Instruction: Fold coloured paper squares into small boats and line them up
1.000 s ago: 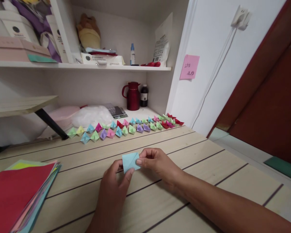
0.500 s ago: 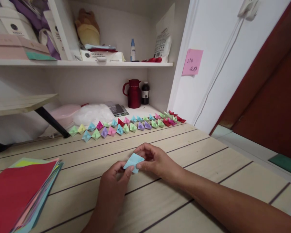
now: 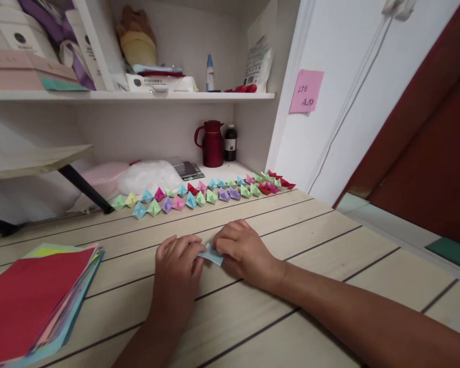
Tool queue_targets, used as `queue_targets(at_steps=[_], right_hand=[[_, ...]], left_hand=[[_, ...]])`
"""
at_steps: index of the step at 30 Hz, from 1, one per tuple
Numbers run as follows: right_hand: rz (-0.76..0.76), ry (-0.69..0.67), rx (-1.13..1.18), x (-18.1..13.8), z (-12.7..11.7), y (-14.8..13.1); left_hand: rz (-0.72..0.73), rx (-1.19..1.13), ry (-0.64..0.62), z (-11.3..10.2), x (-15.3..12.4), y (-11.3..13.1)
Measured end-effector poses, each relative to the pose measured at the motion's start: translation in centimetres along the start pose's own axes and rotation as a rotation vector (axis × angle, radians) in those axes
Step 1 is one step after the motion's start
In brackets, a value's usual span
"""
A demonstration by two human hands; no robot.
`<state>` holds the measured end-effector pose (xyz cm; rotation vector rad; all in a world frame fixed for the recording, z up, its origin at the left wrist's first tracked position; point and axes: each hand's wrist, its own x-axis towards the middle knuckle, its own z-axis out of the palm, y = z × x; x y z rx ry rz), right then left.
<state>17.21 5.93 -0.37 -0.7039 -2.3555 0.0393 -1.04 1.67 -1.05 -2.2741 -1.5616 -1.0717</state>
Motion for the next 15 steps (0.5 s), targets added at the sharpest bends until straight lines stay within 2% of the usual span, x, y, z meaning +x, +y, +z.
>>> queue_targets(at_steps=[3,7,12,15], right_hand=[[-0.052,-0.100,-0.106,0.0,0.5,0.2],[-0.037,-0.184,-0.169,0.1,0.5,0.0],[0.027,-0.250,-0.122,-0.1,0.2,0.5],[0.072,-0.260,-0.035,-0.3,0.0,1.0]], left_hand=[[-0.044,0.039,-0.099,0.3,-0.2,-0.6],[-0.137,0.018,-0.245,0.4,-0.6,-1.4],[-0.062,-0.005,-0.265,0.0,-0.8,-1.2],[-0.025,-0.008,-0.322,-0.2,-0.7,-0.8]])
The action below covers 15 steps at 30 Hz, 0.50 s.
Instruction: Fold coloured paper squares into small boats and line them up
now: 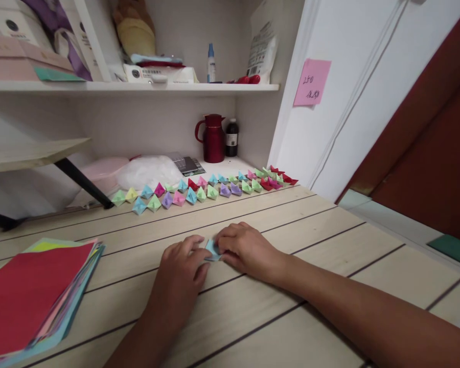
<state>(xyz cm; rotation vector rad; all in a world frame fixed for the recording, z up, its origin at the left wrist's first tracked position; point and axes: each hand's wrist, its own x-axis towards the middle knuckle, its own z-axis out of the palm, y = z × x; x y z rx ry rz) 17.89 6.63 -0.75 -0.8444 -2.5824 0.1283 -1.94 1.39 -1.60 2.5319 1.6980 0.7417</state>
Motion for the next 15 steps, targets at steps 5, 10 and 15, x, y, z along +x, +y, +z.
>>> queue_targets(at_steps=[5,10,15], right_hand=[[0.018,0.014,0.132,-0.2,-0.2,0.5],[0.033,-0.007,0.216,-0.2,-0.5,0.7],[0.072,0.003,0.246,-0.2,-0.2,1.2]], left_hand=[[-0.019,-0.023,-0.012,0.0,0.2,0.2],[0.010,-0.061,-0.026,-0.1,0.3,0.4],[-0.012,-0.068,-0.025,0.0,0.5,0.6]])
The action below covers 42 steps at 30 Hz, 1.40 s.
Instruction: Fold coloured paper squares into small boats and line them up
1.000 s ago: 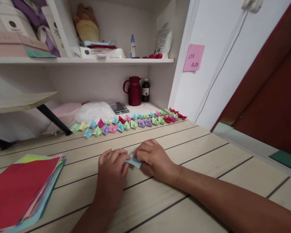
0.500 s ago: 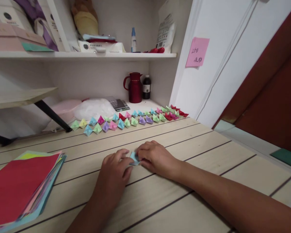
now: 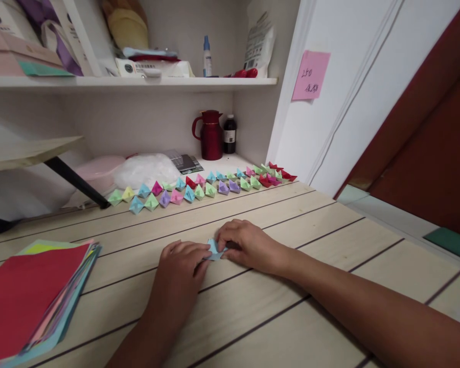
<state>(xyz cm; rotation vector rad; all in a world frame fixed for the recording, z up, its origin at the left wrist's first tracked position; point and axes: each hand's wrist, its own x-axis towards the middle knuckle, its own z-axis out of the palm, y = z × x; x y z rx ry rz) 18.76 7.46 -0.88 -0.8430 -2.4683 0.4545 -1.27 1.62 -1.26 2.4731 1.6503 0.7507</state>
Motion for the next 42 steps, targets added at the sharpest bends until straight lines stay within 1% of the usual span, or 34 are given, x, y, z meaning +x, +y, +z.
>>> queue_targets(at_steps=[4,7,10,13,17,20,23,26,28,30,36,42], right_hand=[[0.050,0.043,0.005,0.1,0.4,0.2],[0.089,0.071,0.001,0.2,0.7,0.2],[0.120,0.079,-0.009,0.4,0.9,0.0],[0.157,0.077,-0.038,0.6,1.0,-0.3],[0.217,0.068,-0.161,0.9,1.1,-0.7],[0.258,0.067,-0.257,1.1,1.2,-0.9],[0.271,0.107,-0.221,0.9,1.3,-0.7],[0.194,0.136,-0.121,0.8,1.5,-0.5],[0.117,0.128,-0.087,0.7,1.6,-0.2],[0.076,0.108,-0.062,0.7,1.5,0.1],[0.030,-0.013,0.020,0.6,0.2,0.6],[0.048,-0.036,-0.028,0.4,-0.1,0.2]], left_hand=[[-0.069,0.013,0.054,0.6,0.4,-0.1],[-0.182,0.004,0.100,0.9,0.8,-0.3],[-0.308,-0.016,0.106,0.9,1.2,-0.4],[-0.345,0.007,0.106,1.0,1.3,-0.3],[-0.298,0.082,0.114,1.2,1.3,-0.3],[-0.254,0.179,0.107,1.3,1.1,-0.1],[-0.232,0.247,0.102,1.3,1.0,0.0],[-0.183,0.199,0.105,1.1,0.9,0.1],[-0.118,0.166,0.094,1.0,0.7,0.0],[-0.070,0.154,0.077,0.9,0.6,-0.2],[-0.023,0.121,0.003,0.6,0.6,-1.1],[0.021,0.112,0.008,0.7,1.0,-1.4]])
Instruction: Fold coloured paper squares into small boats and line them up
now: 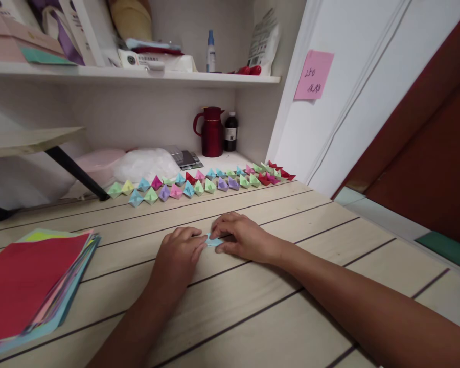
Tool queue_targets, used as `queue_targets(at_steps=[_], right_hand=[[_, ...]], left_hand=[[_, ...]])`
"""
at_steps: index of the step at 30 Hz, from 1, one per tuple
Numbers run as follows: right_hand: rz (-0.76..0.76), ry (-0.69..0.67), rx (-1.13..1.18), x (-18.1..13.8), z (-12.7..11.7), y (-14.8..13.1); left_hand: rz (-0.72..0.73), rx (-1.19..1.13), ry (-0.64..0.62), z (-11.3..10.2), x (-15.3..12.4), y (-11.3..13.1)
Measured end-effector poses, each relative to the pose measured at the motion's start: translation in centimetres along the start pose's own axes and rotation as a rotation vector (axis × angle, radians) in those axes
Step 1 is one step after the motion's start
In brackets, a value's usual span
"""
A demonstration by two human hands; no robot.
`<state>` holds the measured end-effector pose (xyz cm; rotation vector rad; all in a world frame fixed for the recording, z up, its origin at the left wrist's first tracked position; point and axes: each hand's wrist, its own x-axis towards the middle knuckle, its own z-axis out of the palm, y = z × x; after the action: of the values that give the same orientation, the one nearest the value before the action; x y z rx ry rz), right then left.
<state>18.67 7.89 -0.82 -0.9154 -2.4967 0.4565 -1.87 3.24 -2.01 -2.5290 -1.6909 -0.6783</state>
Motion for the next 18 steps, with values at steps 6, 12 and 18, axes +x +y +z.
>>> queue_targets(at_steps=[6,12,18], right_hand=[[-0.014,0.070,-0.082,0.10,0.57,-0.76],[-0.019,0.103,-0.142,0.40,0.92,-1.03],[-0.010,0.071,-0.097,0.29,0.42,-1.05]], left_hand=[[-0.036,-0.020,-0.012,-0.14,0.15,0.32],[0.011,-0.027,0.002,0.09,-0.08,-0.03],[0.014,-0.003,0.013,0.17,-0.05,-0.04]])
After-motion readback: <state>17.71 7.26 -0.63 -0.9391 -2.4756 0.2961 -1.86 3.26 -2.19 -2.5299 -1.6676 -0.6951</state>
